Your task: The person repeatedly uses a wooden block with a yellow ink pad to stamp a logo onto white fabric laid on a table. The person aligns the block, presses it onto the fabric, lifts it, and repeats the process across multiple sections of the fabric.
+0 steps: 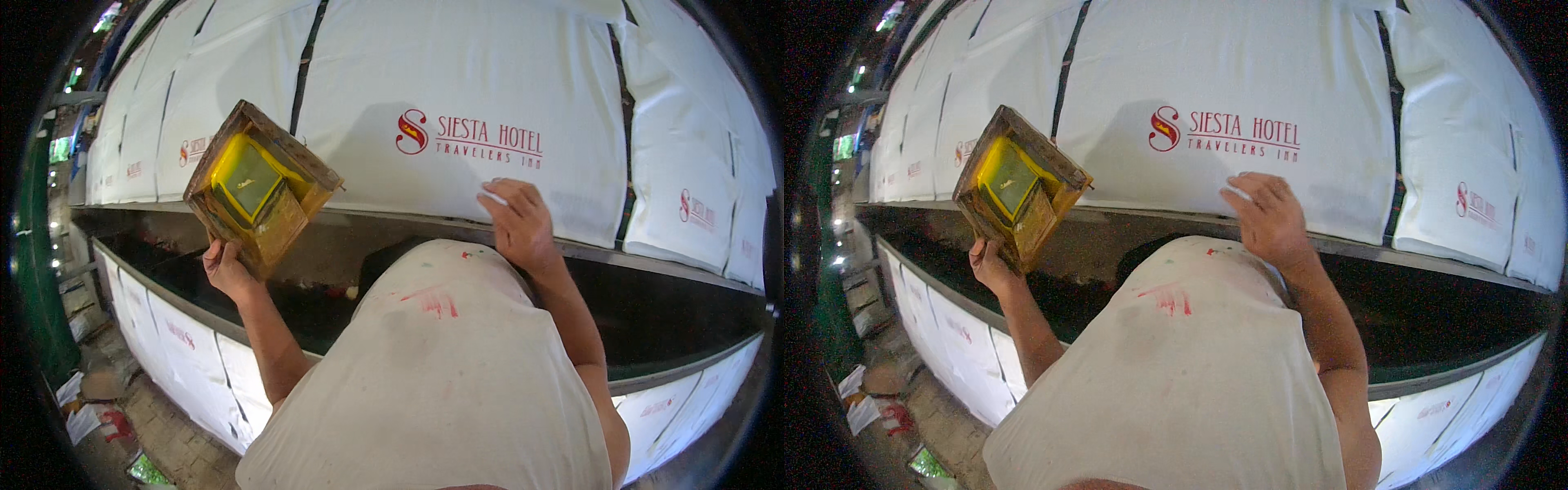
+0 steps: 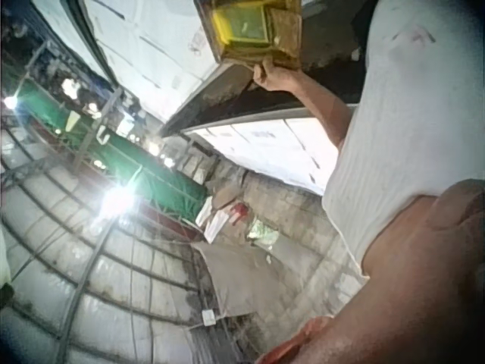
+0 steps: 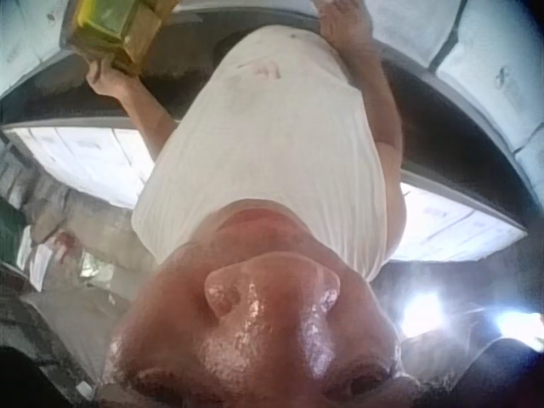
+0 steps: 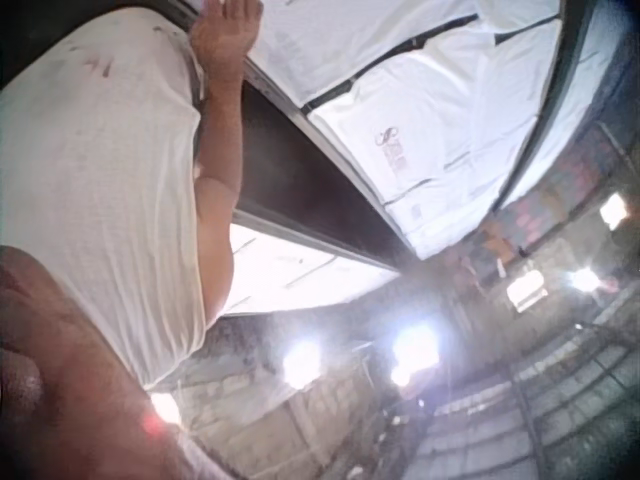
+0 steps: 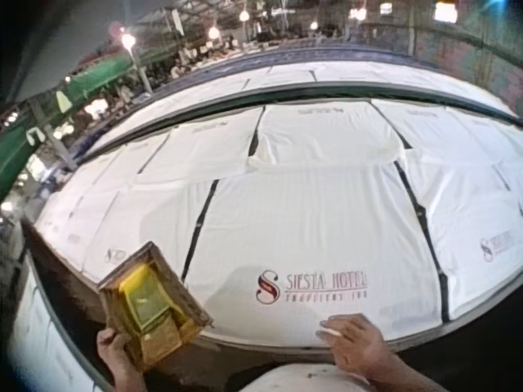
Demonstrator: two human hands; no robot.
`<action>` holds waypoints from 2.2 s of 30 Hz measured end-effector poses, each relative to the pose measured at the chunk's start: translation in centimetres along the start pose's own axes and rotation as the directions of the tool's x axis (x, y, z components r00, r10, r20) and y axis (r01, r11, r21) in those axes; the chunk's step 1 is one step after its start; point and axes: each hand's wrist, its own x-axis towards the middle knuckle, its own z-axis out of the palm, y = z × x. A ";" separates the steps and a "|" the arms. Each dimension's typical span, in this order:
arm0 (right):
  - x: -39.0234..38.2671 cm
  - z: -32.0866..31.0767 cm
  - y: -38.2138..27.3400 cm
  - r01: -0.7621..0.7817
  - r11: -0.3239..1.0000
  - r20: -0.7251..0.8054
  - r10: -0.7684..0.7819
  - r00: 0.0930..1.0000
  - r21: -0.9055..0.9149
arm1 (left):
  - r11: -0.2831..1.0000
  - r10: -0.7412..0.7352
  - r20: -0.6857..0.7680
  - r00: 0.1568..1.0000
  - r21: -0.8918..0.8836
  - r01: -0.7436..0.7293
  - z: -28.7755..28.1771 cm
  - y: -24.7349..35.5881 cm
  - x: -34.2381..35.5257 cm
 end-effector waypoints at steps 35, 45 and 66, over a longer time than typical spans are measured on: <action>-16.5 -22.0 9.3 -0.513 0.705 0.174 0.497 0.850 0.489 | 0.976 -0.219 0.552 0.805 0.140 0.169 21.7 -4.9 -32.7; -18.1 -23.9 11.1 -0.581 0.459 0.329 0.518 0.790 0.673 | 0.996 -0.076 0.665 0.743 0.010 0.094 25.3 -3.8 -37.5; -32.6 -40.5 26.1 -0.685 0.458 0.072 0.801 0.594 0.566 | 1.000 -0.003 0.834 0.552 0.005 -0.003 45.4 -5.7 -65.7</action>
